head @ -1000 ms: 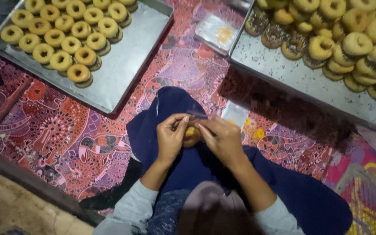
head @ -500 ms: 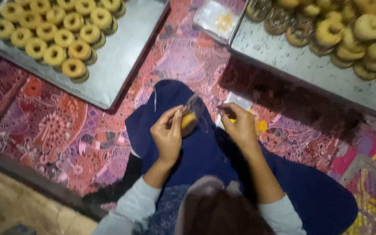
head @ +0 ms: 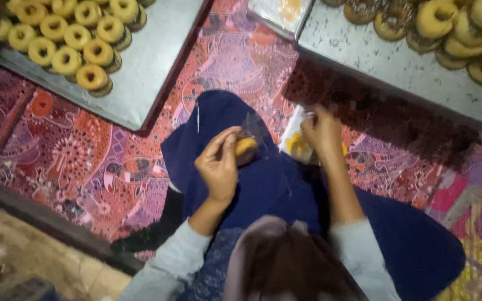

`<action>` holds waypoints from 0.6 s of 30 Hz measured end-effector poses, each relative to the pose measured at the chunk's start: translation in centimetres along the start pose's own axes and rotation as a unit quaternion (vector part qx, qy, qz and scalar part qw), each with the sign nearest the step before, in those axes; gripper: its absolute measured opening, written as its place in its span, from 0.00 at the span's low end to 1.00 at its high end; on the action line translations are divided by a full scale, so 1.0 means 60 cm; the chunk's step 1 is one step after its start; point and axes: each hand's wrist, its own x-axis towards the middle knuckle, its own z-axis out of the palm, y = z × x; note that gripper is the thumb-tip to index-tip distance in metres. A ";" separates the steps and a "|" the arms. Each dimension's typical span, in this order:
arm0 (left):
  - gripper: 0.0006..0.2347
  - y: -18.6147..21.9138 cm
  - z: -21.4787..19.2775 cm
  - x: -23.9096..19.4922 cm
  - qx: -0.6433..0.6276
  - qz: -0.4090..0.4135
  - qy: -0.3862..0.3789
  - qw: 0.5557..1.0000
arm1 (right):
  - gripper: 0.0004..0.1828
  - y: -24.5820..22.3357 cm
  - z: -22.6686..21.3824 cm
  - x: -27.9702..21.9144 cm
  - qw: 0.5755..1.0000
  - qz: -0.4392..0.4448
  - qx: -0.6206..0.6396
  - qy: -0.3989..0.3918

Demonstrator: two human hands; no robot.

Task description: The person sits on the floor and packs donuts into small plastic bags. They pick donuts from metal trays, place them into bags, and set the filled bags into a plastic crate.

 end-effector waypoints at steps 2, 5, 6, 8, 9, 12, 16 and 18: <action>0.08 0.009 0.004 0.009 0.032 0.052 -0.020 0.998 | 0.17 0.053 0.028 -0.046 0.989 -0.009 0.103 -0.110; 0.09 0.000 -0.009 -0.020 0.140 0.165 -0.087 0.972 | 0.33 0.112 0.121 -0.108 0.864 -0.032 0.445 -0.233; 0.12 -0.008 -0.011 -0.015 0.181 0.209 -0.065 0.959 | 0.31 0.117 0.148 -0.101 0.870 -0.035 0.443 -0.215; 0.12 -0.027 -0.027 0.004 0.167 0.147 -0.043 0.974 | 0.28 0.119 0.170 -0.093 0.874 -0.023 0.434 -0.217; 0.11 -0.039 -0.039 0.025 0.109 0.040 -0.043 0.992 | 0.27 0.112 0.179 -0.087 0.872 -0.009 0.427 -0.237; 0.10 -0.075 -0.068 0.039 -0.010 -0.162 -0.069 0.984 | 0.22 0.092 0.176 -0.077 0.853 0.030 0.463 -0.239; 0.06 -0.088 -0.078 0.029 0.043 -0.105 -0.089 0.990 | 0.11 0.059 0.150 -0.074 0.960 -0.130 0.246 -0.015; 0.06 -0.079 -0.077 0.022 0.081 -0.016 -0.067 0.994 | 0.08 0.043 0.140 -0.074 0.951 -0.137 0.271 0.060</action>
